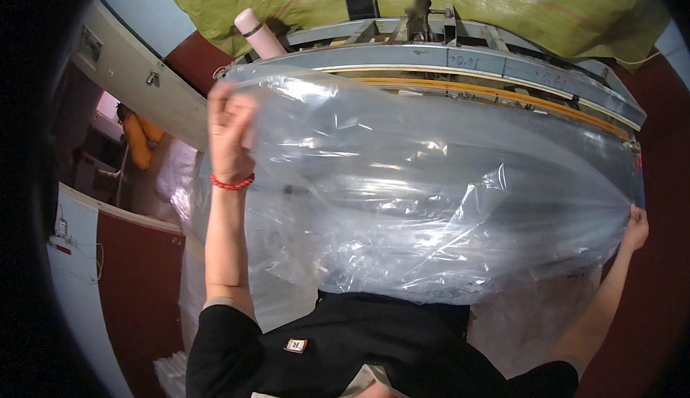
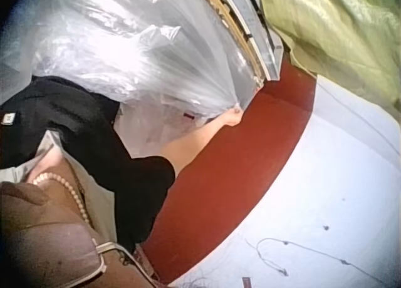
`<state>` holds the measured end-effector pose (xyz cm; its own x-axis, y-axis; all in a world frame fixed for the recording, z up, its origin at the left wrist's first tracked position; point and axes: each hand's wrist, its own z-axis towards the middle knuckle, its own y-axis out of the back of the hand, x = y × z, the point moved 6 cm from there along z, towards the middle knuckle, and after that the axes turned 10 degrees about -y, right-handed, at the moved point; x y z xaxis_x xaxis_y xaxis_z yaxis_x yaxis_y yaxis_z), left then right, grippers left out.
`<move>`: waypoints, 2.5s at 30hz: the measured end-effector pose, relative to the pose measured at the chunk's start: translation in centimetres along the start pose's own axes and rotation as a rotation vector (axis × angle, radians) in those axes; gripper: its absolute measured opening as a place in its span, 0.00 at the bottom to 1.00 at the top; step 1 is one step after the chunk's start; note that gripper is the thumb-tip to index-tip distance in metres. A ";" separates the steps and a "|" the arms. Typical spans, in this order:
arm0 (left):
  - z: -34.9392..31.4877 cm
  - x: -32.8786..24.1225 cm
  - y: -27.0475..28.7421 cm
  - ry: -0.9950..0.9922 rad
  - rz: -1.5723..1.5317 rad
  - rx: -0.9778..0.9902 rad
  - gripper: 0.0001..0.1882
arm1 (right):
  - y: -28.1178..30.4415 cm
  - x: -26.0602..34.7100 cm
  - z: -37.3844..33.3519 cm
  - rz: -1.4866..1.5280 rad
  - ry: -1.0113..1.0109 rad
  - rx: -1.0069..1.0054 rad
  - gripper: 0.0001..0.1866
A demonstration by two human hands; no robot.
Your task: The recorder is wrapping large grey foam or plastic components in clear plastic film using a packaging machine or table.
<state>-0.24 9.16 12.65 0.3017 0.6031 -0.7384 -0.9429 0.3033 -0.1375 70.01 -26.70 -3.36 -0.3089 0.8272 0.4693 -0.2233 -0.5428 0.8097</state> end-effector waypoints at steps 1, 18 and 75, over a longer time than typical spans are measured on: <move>-2.0 3.4 3.1 0.183 0.273 0.032 0.16 | 0.0 0.7 -0.3 -0.007 0.000 -0.010 0.18; -8.0 5.0 1.2 -0.162 1.027 0.593 0.16 | -0.7 -0.5 1.1 0.078 0.003 0.021 0.17; 3.3 23.7 16.4 0.241 0.269 -0.620 0.11 | -10.8 16.3 1.5 1.190 -0.138 0.088 0.04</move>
<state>-8.12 30.82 -4.95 0.0758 0.3968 -0.9148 -0.9083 -0.3510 -0.2276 68.75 -7.10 -3.96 -0.1756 -0.1749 0.9688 0.2009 -0.9698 -0.1386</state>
